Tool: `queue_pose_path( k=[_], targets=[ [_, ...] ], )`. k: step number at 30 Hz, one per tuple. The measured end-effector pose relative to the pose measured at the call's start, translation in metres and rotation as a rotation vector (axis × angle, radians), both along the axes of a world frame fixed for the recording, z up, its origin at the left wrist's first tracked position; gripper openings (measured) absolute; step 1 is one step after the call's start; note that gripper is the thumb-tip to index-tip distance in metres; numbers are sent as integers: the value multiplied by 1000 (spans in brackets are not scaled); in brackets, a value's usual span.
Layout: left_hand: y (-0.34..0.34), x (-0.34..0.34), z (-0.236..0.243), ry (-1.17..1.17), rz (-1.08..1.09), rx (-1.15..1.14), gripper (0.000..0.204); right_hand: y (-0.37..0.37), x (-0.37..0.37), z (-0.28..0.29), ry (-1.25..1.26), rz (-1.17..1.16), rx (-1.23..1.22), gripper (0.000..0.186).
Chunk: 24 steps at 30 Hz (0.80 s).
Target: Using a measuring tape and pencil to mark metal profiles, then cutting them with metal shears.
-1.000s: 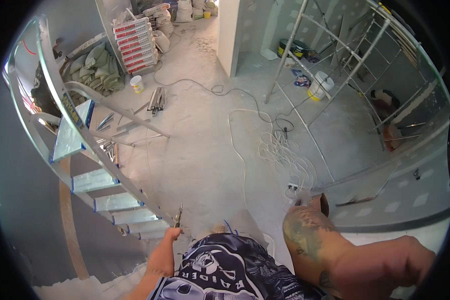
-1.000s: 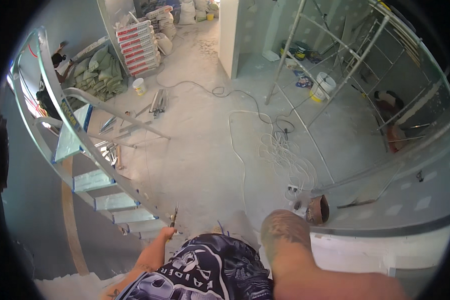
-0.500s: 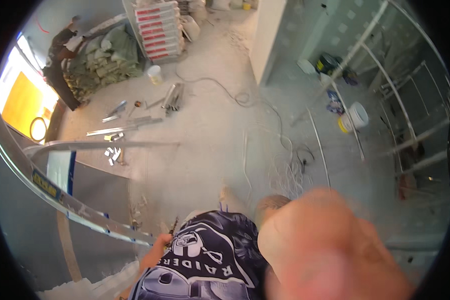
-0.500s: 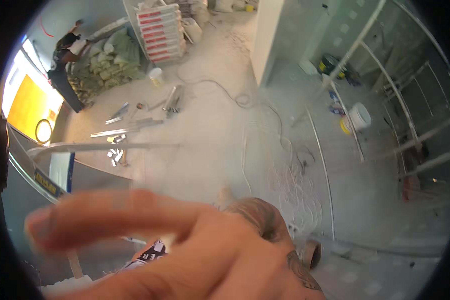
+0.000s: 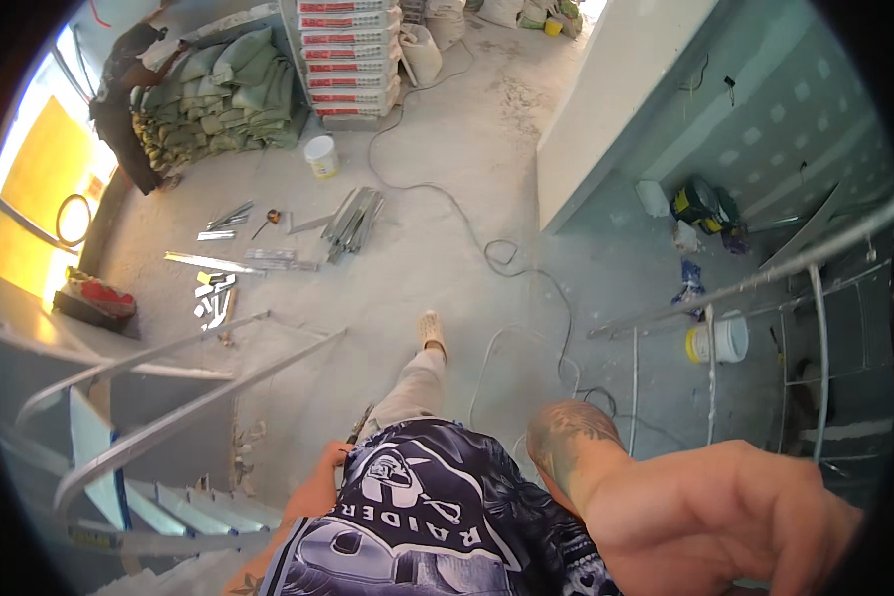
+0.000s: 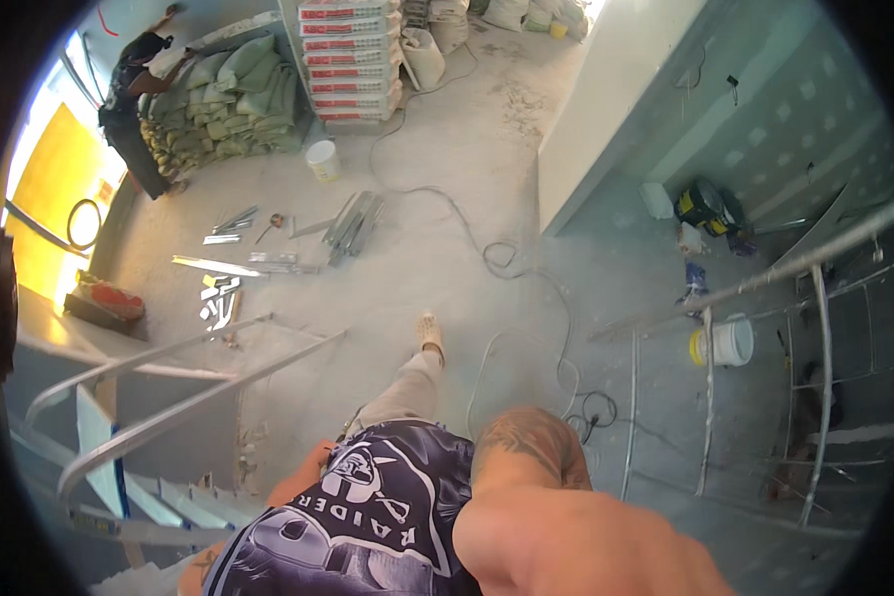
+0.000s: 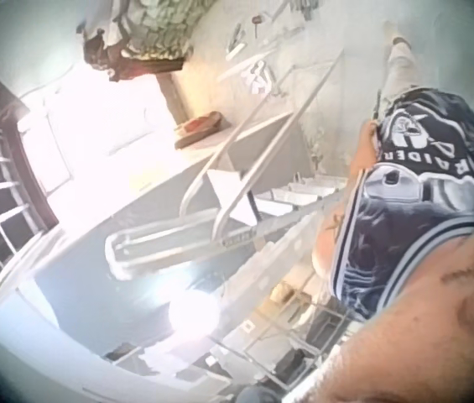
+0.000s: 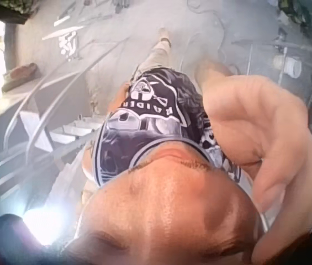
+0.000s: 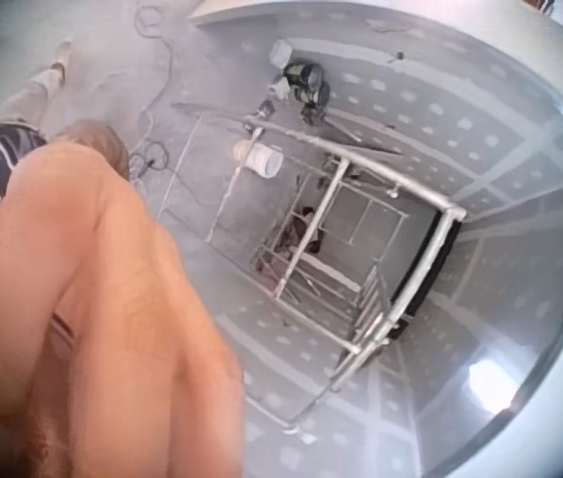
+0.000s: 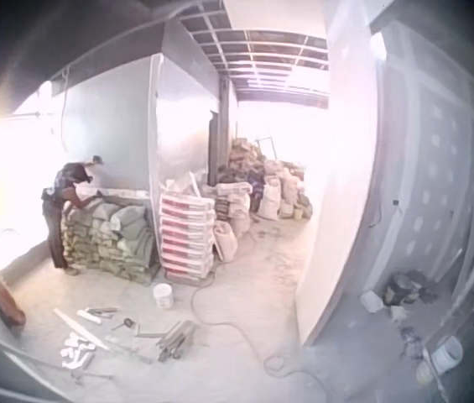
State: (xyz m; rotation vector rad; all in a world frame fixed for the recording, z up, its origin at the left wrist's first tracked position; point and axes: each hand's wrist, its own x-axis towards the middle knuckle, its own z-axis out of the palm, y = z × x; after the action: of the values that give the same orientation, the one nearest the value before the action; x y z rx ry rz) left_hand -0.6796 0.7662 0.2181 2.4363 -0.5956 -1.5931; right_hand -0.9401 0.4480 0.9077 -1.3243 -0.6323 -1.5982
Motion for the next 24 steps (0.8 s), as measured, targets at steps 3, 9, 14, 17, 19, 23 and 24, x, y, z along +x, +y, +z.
queue_pose_path(
  k=[3, 9, 14, 17, 19, 23, 24],
  targets=[
    [-73, 28, -16, 9, -378, 70, 58, -85, 37, -4, 53, -9, -6, 15],
    [-254, 76, -32, 86, 24, 232, 43, -236, 111, -5, 279, 47, 85, 14],
    [-409, 130, -2, -13, 45, 156, 43, -353, 146, -3, 428, -21, 181, 13],
    [-513, 147, 52, -55, -17, 138, 44, -463, 144, -40, 489, -27, -62, 8],
    [-556, 164, 44, -50, 98, 164, 47, -505, 128, -26, 426, -98, -60, 7],
    [-651, 188, 46, -40, 54, 201, 35, -612, 152, -16, -151, -229, -329, 11],
    [-641, 200, 32, -5, -34, 144, 40, -643, 160, -7, -165, -218, -322, 11]
  ],
)
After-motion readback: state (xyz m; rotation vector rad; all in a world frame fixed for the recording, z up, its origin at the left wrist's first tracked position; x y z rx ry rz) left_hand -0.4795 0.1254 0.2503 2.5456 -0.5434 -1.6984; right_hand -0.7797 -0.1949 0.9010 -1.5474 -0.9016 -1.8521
